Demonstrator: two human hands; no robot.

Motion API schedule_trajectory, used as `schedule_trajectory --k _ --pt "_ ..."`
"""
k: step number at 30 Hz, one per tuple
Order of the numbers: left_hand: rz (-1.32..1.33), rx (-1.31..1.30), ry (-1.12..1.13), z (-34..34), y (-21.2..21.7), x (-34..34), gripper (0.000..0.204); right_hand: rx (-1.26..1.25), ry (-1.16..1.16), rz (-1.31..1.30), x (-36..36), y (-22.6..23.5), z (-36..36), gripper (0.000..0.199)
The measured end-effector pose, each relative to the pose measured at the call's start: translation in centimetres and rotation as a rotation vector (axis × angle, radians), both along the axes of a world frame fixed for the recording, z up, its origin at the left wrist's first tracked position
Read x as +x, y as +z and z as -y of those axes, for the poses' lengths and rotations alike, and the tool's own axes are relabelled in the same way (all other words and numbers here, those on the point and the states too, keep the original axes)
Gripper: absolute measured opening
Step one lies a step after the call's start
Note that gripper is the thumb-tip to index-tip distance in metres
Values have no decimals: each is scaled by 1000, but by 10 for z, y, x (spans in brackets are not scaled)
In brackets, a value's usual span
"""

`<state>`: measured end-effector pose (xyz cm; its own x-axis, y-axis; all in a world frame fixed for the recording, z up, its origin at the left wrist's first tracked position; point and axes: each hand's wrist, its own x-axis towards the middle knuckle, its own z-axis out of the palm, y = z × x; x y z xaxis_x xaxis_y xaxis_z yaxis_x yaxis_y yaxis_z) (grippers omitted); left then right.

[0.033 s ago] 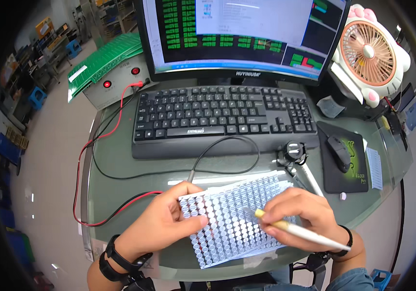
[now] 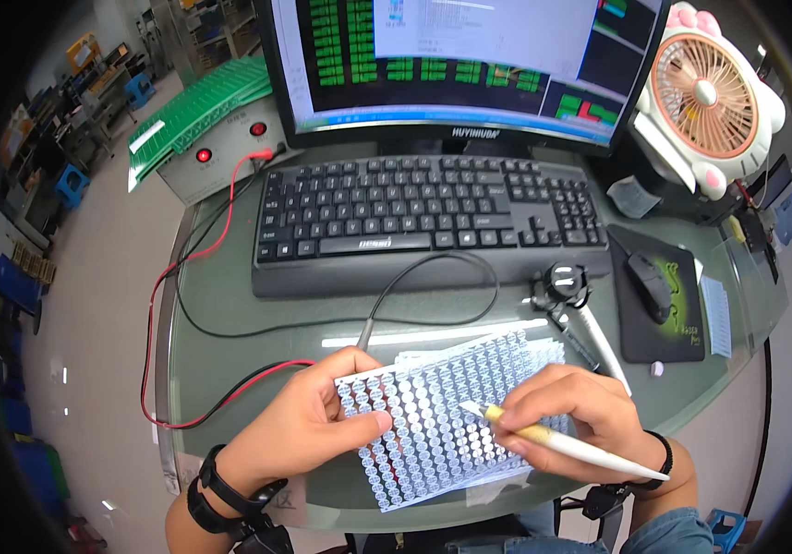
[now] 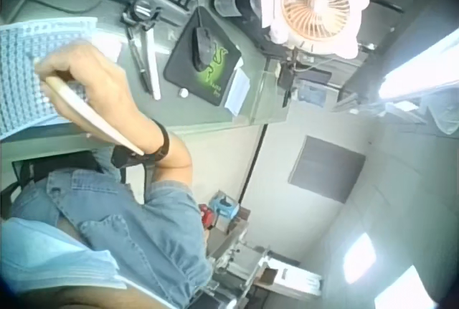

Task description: Probing or testing an LED grid panel at a workstation using a probe tool.

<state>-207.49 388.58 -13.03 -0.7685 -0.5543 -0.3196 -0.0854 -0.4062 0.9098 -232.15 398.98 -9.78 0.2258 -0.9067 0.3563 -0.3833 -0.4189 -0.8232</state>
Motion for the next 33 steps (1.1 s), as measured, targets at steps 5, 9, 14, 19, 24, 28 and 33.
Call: schedule_trajectory --k 5,9,14,19,24,28,33 --pt "142 40 -209 15 -7 9 20 183 -17 148 25 -20 -11 24" --pt "233 54 -338 25 -5 10 22 145 8 33 40 -32 -2 23" --pt "267 2 -425 31 -9 12 25 100 26 -69 51 -35 7 22" --pt "293 -73 -464 31 -9 13 24 93 18 -130 52 -37 5 21" --pt "323 -107 -468 32 -10 11 20 33 -12 -217 55 -39 3 22" --pt "318 -103 -476 34 -12 11 20 -77 -34 -298 59 -44 1 22" --pt "320 -76 -465 33 -11 12 20 -175 -51 -325 62 -53 -2 23"
